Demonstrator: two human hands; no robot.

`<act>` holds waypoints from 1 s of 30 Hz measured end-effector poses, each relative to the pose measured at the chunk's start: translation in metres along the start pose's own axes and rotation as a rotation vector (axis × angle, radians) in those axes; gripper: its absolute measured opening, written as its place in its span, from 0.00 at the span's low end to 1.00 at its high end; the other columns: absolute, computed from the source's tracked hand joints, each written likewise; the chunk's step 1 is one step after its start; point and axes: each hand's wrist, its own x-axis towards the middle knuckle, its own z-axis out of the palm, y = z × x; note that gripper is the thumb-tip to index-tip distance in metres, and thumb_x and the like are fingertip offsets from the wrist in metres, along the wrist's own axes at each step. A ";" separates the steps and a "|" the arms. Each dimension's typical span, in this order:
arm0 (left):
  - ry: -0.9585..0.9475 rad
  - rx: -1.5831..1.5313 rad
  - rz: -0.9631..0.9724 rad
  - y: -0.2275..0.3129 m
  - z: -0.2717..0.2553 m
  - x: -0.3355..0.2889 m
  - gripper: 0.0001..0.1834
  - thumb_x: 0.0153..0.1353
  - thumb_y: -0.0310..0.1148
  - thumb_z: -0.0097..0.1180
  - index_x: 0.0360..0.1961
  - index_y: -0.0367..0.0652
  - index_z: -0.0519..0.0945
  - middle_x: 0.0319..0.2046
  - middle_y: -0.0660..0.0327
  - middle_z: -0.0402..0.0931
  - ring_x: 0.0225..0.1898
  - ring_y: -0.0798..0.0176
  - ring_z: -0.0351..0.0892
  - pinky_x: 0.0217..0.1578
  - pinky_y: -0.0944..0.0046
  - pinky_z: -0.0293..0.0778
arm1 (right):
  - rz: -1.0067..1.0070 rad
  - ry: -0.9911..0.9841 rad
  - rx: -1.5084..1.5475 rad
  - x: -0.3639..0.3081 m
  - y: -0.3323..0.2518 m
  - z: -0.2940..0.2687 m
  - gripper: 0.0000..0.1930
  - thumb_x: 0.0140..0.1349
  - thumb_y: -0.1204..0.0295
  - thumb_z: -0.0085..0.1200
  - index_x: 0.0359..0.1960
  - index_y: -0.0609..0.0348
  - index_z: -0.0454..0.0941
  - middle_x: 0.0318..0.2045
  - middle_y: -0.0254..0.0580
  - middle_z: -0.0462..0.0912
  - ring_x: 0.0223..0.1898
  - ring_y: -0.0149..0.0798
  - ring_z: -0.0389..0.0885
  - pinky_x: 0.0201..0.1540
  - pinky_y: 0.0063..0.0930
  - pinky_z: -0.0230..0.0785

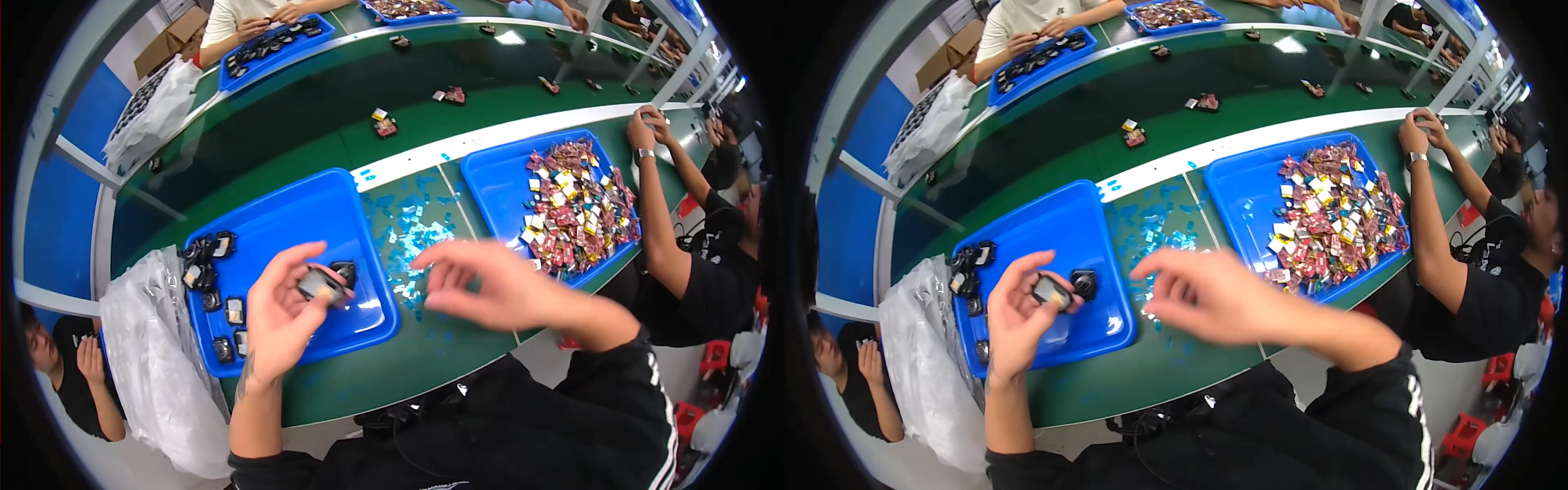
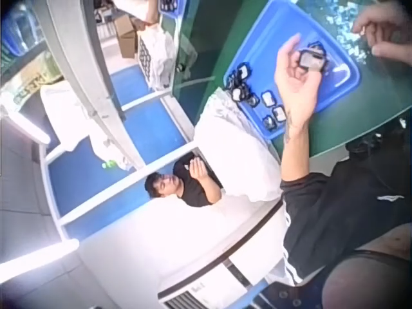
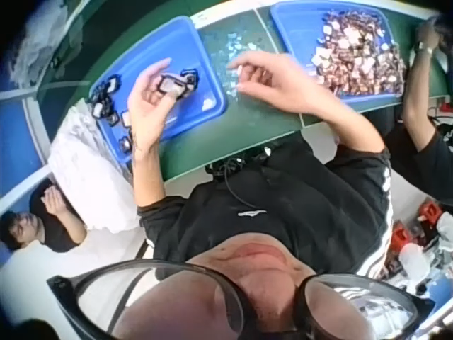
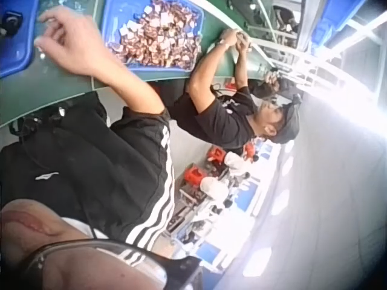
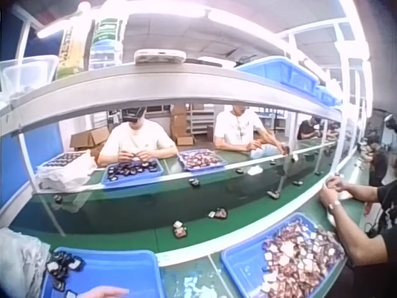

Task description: Assembling small electronic components by placing small colored parts into black plastic housings.

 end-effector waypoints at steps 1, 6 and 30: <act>-0.104 -0.329 -0.111 0.006 0.021 0.012 0.26 0.57 0.18 0.56 0.59 0.36 0.70 0.47 0.52 0.79 0.46 0.61 0.81 0.48 0.62 0.80 | 0.012 0.038 0.003 -0.011 0.002 0.011 0.15 0.59 0.74 0.62 0.49 0.59 0.76 0.30 0.38 0.81 0.29 0.30 0.82 0.32 0.23 0.75; -0.221 -0.742 -0.294 0.008 0.071 0.038 0.19 0.64 0.21 0.53 0.56 0.34 0.68 0.48 0.47 0.79 0.44 0.61 0.82 0.46 0.62 0.82 | -0.021 0.319 0.072 -0.020 0.017 0.027 0.12 0.58 0.77 0.63 0.42 0.64 0.77 0.29 0.39 0.82 0.30 0.30 0.83 0.33 0.24 0.76; -0.010 -0.623 -0.273 -0.003 0.061 0.048 0.12 0.64 0.26 0.58 0.47 0.41 0.72 0.39 0.58 0.79 0.38 0.63 0.83 0.40 0.67 0.80 | -0.051 0.609 0.124 -0.029 0.010 -0.050 0.05 0.61 0.81 0.58 0.37 0.65 0.76 0.30 0.30 0.78 0.30 0.20 0.75 0.34 0.13 0.66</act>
